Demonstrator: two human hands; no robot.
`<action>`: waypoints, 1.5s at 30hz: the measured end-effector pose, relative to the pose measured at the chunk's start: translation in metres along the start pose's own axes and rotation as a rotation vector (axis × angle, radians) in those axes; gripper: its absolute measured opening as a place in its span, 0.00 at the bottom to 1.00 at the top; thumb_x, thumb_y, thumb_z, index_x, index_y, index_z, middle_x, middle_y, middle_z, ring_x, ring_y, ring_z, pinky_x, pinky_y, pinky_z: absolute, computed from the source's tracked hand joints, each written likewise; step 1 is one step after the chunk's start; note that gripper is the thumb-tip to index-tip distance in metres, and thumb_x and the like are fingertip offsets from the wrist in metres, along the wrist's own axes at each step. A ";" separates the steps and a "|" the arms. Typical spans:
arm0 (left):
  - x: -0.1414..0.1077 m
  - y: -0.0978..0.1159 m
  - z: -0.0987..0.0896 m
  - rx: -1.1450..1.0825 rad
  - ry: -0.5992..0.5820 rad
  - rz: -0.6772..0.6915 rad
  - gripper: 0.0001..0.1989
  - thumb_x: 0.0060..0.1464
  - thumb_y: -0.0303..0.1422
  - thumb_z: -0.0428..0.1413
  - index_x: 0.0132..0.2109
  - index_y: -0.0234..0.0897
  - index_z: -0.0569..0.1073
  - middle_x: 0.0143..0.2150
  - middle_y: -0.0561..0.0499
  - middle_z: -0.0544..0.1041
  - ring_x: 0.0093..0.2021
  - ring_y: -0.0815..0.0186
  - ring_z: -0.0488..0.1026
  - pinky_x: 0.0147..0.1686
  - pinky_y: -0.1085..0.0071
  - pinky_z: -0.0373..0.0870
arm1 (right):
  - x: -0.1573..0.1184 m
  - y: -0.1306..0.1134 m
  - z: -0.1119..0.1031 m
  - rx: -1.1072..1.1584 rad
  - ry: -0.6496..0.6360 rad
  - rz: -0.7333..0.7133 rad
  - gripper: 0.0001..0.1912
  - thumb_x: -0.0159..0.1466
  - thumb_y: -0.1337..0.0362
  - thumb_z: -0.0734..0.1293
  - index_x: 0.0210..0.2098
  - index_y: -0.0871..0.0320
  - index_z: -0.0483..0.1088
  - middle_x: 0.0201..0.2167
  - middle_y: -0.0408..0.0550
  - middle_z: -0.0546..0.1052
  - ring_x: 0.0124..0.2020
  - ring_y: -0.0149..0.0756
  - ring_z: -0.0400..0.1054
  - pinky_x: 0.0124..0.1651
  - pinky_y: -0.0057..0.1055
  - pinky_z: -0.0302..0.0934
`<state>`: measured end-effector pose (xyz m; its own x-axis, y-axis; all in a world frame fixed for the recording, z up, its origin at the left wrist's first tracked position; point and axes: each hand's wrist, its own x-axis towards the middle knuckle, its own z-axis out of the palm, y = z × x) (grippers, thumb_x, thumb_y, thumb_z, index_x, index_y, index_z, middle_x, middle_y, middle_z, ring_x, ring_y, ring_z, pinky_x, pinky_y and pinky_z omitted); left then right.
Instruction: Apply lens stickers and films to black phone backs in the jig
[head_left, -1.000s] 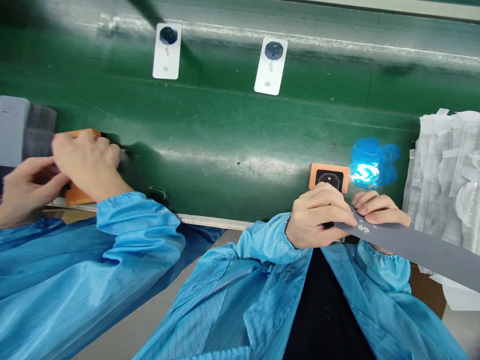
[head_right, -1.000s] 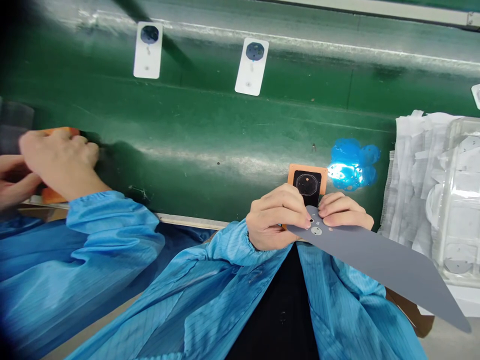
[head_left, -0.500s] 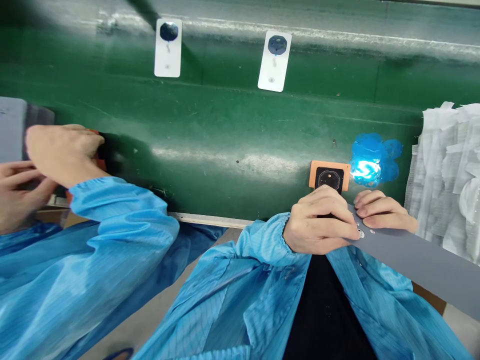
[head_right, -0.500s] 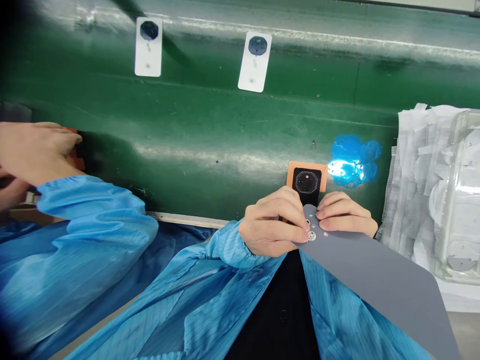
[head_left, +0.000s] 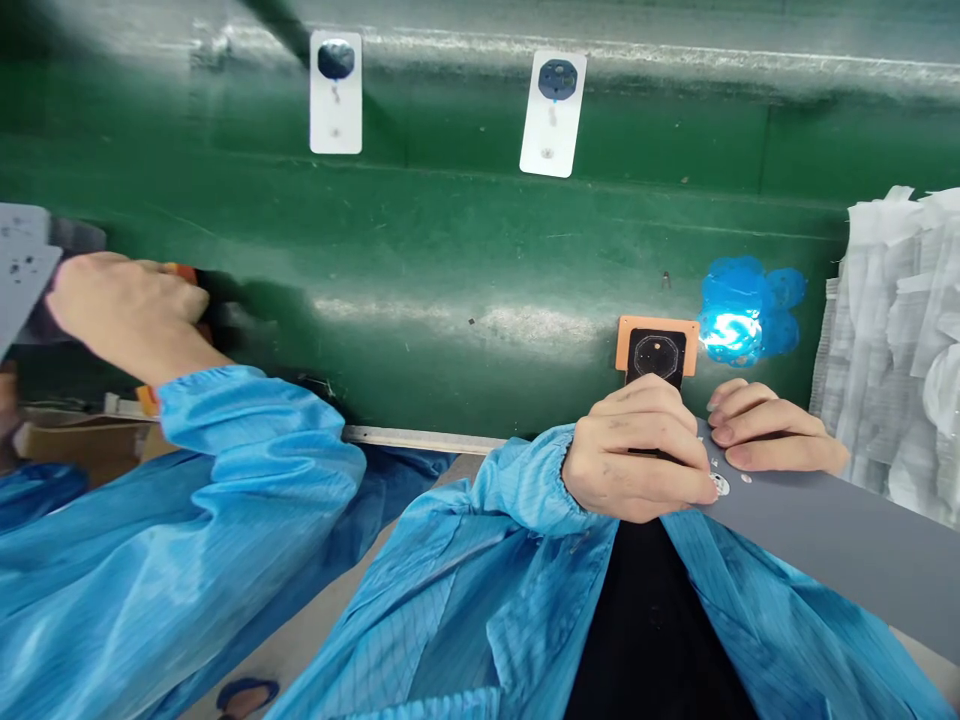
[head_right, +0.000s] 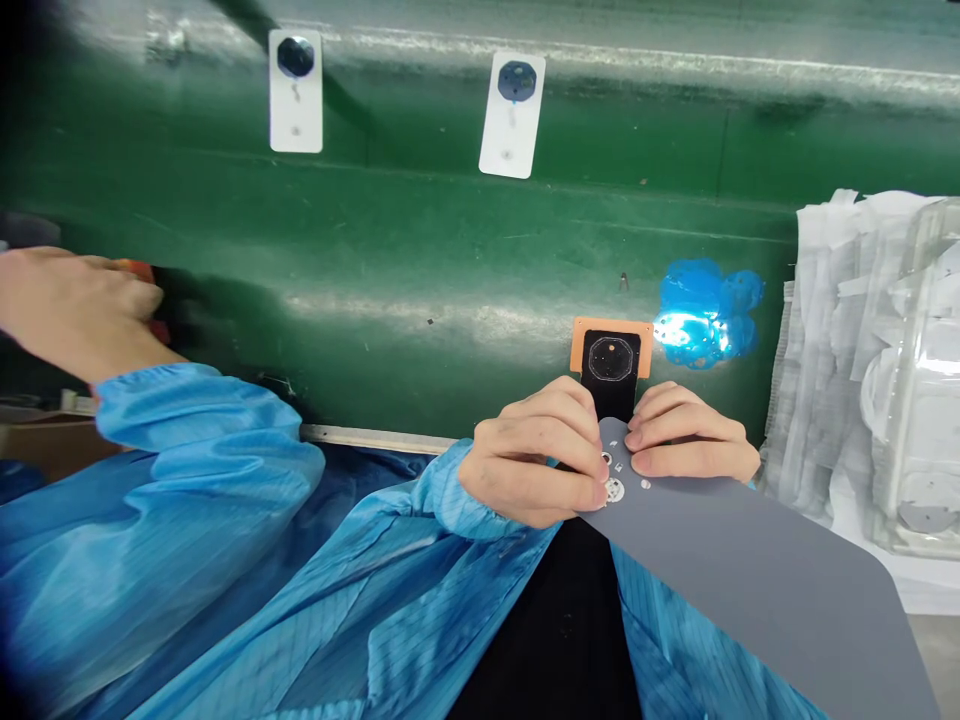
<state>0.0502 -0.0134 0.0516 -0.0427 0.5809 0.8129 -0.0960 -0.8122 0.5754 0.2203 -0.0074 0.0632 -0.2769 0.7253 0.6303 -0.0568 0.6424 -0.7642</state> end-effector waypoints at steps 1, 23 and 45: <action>-0.003 0.000 -0.001 0.008 -0.024 -0.012 0.09 0.65 0.31 0.59 0.34 0.45 0.77 0.30 0.58 0.80 0.30 0.69 0.77 0.33 0.68 0.74 | 0.000 0.000 0.000 -0.001 0.000 0.005 0.12 0.74 0.64 0.65 0.47 0.46 0.81 0.32 0.43 0.82 0.34 0.38 0.79 0.36 0.39 0.76; 0.003 0.003 -0.006 0.012 -0.052 -0.321 0.05 0.61 0.34 0.67 0.41 0.38 0.80 0.34 0.50 0.83 0.34 0.66 0.80 0.39 0.67 0.79 | -0.013 0.008 -0.010 -0.025 0.021 0.134 0.12 0.70 0.61 0.70 0.51 0.46 0.82 0.34 0.47 0.84 0.31 0.41 0.78 0.36 0.43 0.74; 0.063 -0.097 -0.056 0.189 -0.066 -0.773 0.21 0.57 0.44 0.67 0.51 0.35 0.81 0.47 0.43 0.83 0.47 0.61 0.80 0.46 0.69 0.75 | 0.070 0.089 -0.011 0.075 0.431 0.625 0.21 0.55 0.52 0.81 0.43 0.56 0.80 0.43 0.49 0.85 0.43 0.43 0.81 0.45 0.40 0.78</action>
<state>0.0007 0.1048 0.0417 0.0270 0.9838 0.1774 0.0965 -0.1792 0.9791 0.2068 0.1032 0.0412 0.1197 0.9908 0.0633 -0.0816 0.0734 -0.9940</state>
